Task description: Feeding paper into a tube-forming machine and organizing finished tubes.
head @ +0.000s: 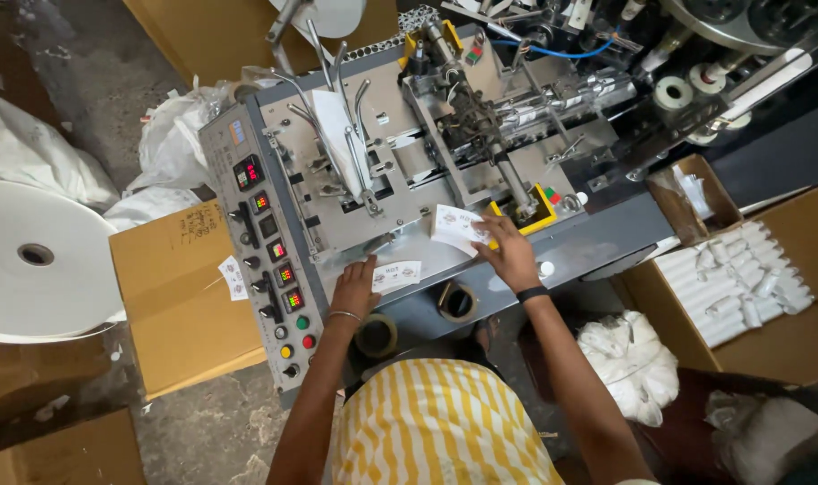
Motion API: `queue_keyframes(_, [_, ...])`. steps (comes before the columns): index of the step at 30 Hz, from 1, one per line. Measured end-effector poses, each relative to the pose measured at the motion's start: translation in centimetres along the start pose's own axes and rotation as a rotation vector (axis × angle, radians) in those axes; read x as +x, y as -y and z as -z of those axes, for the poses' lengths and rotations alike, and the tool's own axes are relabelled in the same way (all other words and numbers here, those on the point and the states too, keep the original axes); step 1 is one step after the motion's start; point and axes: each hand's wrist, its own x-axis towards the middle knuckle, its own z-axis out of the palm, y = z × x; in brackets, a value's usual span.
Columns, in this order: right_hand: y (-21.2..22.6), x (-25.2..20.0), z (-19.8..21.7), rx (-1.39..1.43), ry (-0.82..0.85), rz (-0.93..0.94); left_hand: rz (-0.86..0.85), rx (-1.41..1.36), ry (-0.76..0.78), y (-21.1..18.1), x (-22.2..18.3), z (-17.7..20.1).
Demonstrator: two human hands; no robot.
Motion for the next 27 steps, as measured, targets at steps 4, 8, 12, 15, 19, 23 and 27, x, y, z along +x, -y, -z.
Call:
queue_keyframes(4, [5.0,0.5,2.5,0.313,-0.095,0.029,-0.096,-0.194,-0.191,-2.2,0.8,2.1])
queue_keyframes(8, [7.6,-1.2,-0.6,0.655,0.126,-0.132,-0.057,-0.905,-0.216,-5.3,3.3,2.0])
queue_keyframes(12, [14.8,-1.0,-0.6,0.561,0.248,0.064,0.168,-1.782,-0.429,-6.1,6.5,1.9])
queue_keyframes(15, [17.1,-1.1,-0.8,0.454,0.25,0.116,0.175,-2.014,-0.619,-7.7,6.4,5.9])
queue_keyframes(19, [18.4,-0.4,-0.1,0.487,0.069,0.266,0.071,-1.913,-0.655,-10.3,5.4,11.3])
queue_keyframes(23, [16.9,-0.3,-1.6,0.497,-0.026,0.263,-0.018,-1.908,-0.632,-9.6,6.1,10.8])
queue_keyframes(27, [15.6,0.1,-2.9,0.469,0.028,0.261,-0.063,-1.878,-0.625,-8.1,6.2,8.9])
